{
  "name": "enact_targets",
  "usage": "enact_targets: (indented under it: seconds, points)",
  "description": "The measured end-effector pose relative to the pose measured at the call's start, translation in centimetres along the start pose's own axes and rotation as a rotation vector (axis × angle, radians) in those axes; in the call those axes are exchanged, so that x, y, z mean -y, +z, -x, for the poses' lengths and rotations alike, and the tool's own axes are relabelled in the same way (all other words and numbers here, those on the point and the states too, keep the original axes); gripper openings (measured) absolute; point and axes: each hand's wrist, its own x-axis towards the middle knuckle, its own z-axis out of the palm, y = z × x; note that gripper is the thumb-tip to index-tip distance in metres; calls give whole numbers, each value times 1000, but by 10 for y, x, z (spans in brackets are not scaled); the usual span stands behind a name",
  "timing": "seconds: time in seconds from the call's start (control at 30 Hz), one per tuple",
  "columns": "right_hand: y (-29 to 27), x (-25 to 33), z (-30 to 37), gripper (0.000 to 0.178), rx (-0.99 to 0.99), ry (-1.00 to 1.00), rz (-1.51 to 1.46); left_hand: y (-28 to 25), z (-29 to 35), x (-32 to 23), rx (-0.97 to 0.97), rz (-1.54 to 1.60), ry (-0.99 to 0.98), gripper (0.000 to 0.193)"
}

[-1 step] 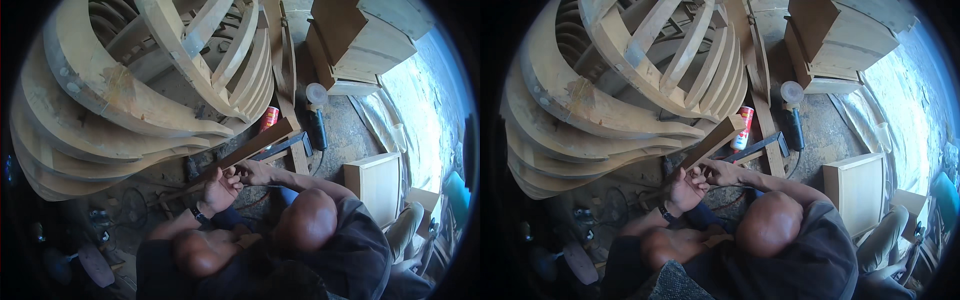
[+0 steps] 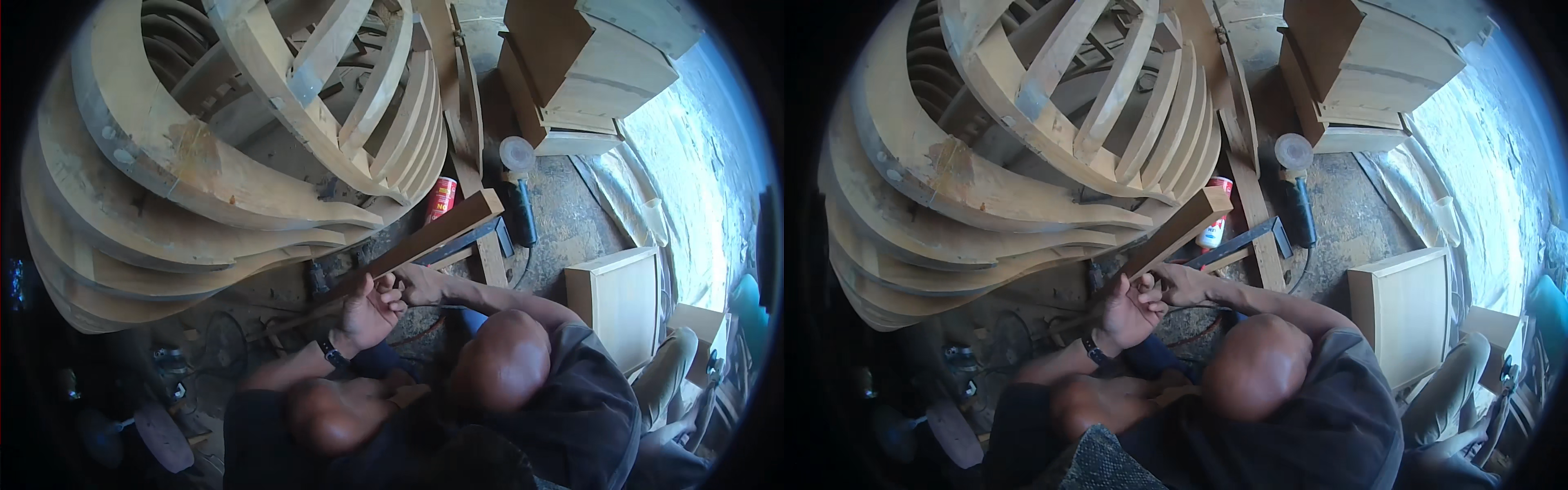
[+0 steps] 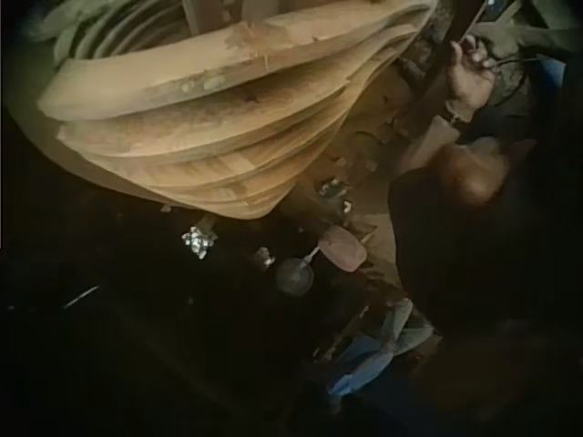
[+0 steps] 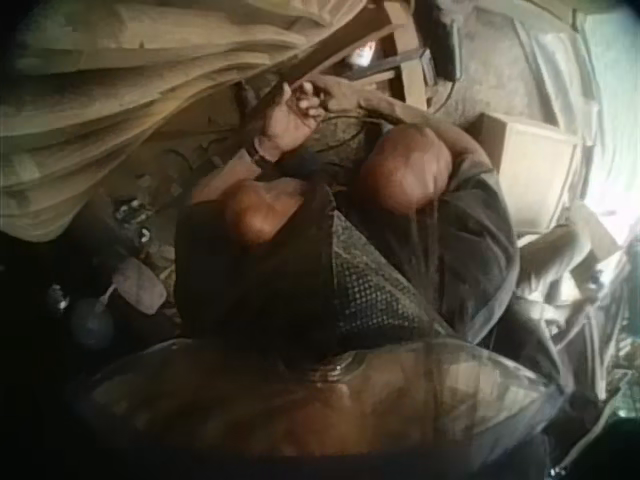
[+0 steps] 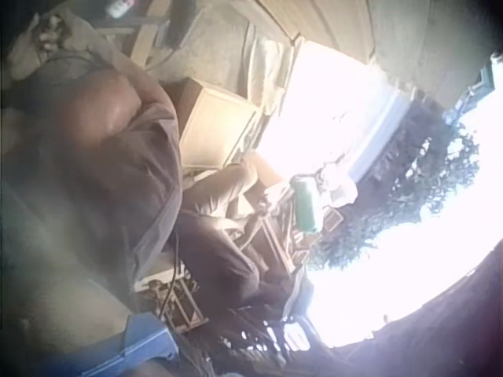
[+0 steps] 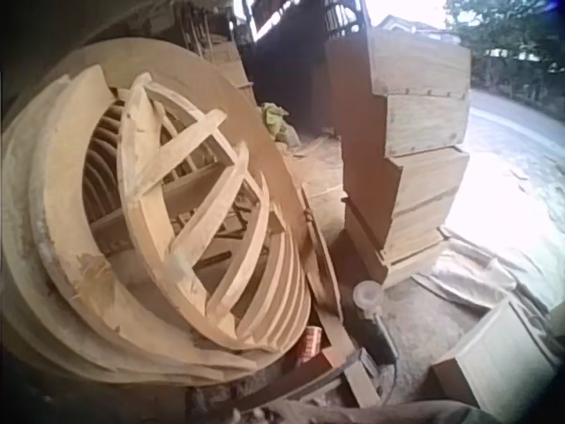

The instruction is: The person constructs a curved wooden frame by applying adhesive to small wooden blocks and fitting them into the lattice structure of the frame.

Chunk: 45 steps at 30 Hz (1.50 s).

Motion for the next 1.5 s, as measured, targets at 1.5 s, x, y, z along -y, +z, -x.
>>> enact_targets:
  seconds: [1.5]
  points:
    - [-338,249,151,29,-719,-168,1340,251,-216,-58,-830,-2084,1066,32]
